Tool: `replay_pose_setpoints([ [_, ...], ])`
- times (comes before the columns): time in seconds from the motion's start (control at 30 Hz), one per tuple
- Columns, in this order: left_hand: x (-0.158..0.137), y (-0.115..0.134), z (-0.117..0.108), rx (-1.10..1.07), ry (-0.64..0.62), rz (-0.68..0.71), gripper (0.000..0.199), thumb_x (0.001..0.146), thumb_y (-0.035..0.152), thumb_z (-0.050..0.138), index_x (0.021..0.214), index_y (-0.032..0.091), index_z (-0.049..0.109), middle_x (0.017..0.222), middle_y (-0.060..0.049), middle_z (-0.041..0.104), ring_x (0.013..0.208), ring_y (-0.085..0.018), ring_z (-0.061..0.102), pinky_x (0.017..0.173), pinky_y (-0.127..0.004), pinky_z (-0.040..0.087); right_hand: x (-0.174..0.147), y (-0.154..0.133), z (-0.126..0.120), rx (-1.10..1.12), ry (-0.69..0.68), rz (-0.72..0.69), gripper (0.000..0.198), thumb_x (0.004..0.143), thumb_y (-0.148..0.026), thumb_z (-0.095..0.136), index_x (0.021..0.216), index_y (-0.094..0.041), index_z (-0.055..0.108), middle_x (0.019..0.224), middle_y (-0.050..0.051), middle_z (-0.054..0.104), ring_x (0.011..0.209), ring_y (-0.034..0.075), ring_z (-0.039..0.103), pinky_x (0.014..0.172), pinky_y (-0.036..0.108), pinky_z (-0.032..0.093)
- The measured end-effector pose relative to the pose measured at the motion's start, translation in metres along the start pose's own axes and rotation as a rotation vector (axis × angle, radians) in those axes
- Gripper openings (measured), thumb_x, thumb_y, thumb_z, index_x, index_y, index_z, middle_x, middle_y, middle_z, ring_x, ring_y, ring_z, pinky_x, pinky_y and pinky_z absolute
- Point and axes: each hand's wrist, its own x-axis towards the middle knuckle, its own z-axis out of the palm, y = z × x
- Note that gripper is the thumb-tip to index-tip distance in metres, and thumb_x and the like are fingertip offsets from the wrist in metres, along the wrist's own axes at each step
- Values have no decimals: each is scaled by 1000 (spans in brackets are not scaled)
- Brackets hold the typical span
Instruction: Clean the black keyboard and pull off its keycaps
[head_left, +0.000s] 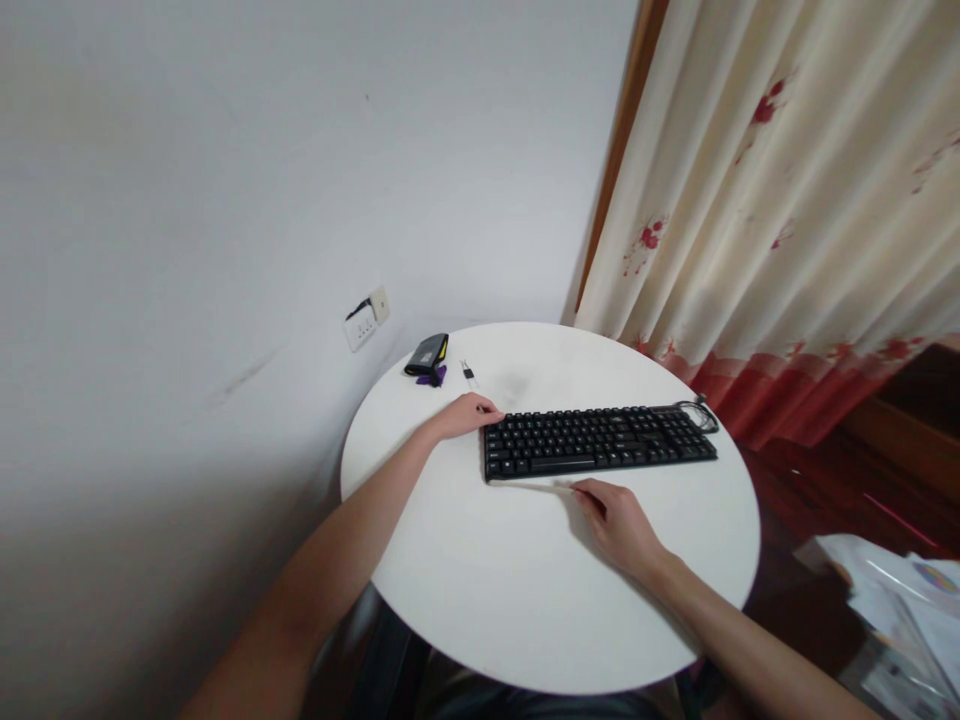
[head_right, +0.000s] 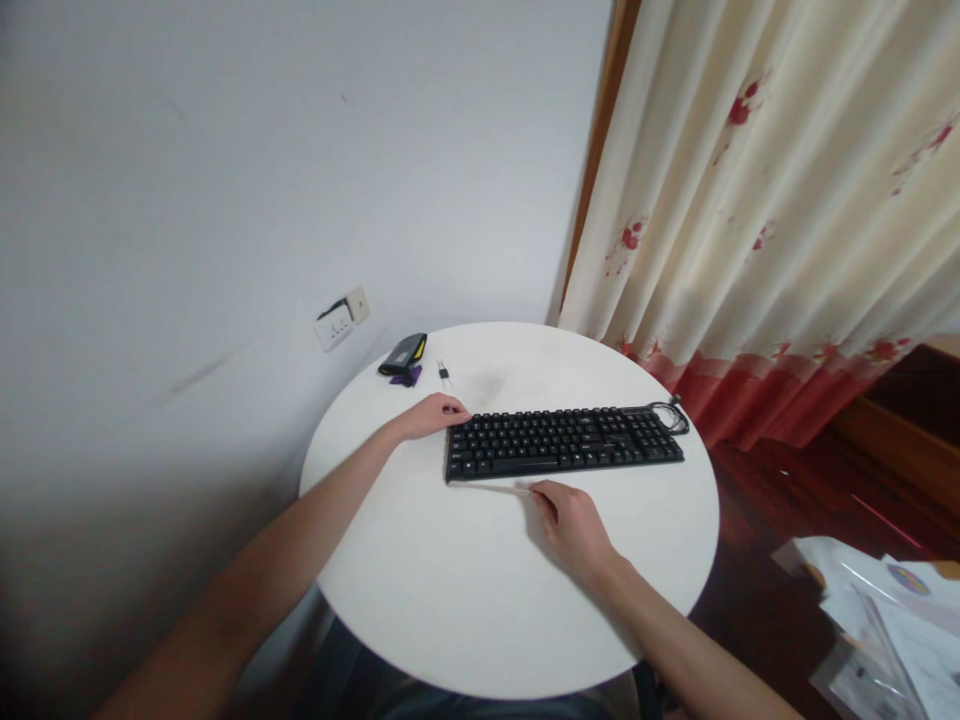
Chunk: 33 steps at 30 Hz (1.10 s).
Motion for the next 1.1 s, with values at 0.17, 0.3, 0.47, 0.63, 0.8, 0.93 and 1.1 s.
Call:
replay_pose_setpoints([
  [0.17,1,-2,1,0,9,0,43,80,54,59,88,15,76,85,-6,74,79,-21,64,72,-29,45,-3,7,-4,35,49,51,30,94,-29,43,95,-18,71,82,6,73,70,20,65,65,27,47],
  [0.3,1,-3,0,-17,10,1,44,79,55,60,88,16,76,85,-6,74,79,-21,64,72,-29,45,-1,2,-2,76,7,5,30,93,-29,43,95,-18,71,82,7,73,69,19,64,66,27,47],
  [0.47,0,0,0,-2,13,3,43,79,55,59,87,16,76,85,-6,74,80,-22,64,72,-29,45,7,-7,5,85,3,-37,29,93,-27,43,96,-18,71,79,6,72,67,18,63,65,27,47],
  [0.63,1,-1,0,1,7,10,43,80,54,58,88,16,76,85,-6,74,80,-22,64,73,-29,45,10,-8,9,74,-12,-61,29,94,-26,43,98,-20,71,80,5,72,68,18,64,68,27,48],
  [0.8,3,-5,1,-12,11,3,43,79,55,59,88,16,76,86,-6,75,80,-22,64,73,-30,46,10,-7,9,9,-17,-72,30,93,-23,44,100,-23,73,95,5,75,81,22,69,76,30,50],
  [0.93,2,-3,1,-20,9,1,41,80,53,60,88,16,76,87,-6,75,81,-22,65,74,-30,46,9,-5,9,-16,19,-17,30,92,-23,44,96,-22,74,91,6,75,78,23,68,72,29,49],
  [1.1,0,1,-1,-24,3,3,39,80,51,60,88,16,76,88,-6,75,81,-22,65,74,-30,46,9,-1,9,18,58,38,30,92,-24,43,91,-20,73,85,6,74,75,23,67,68,28,47],
])
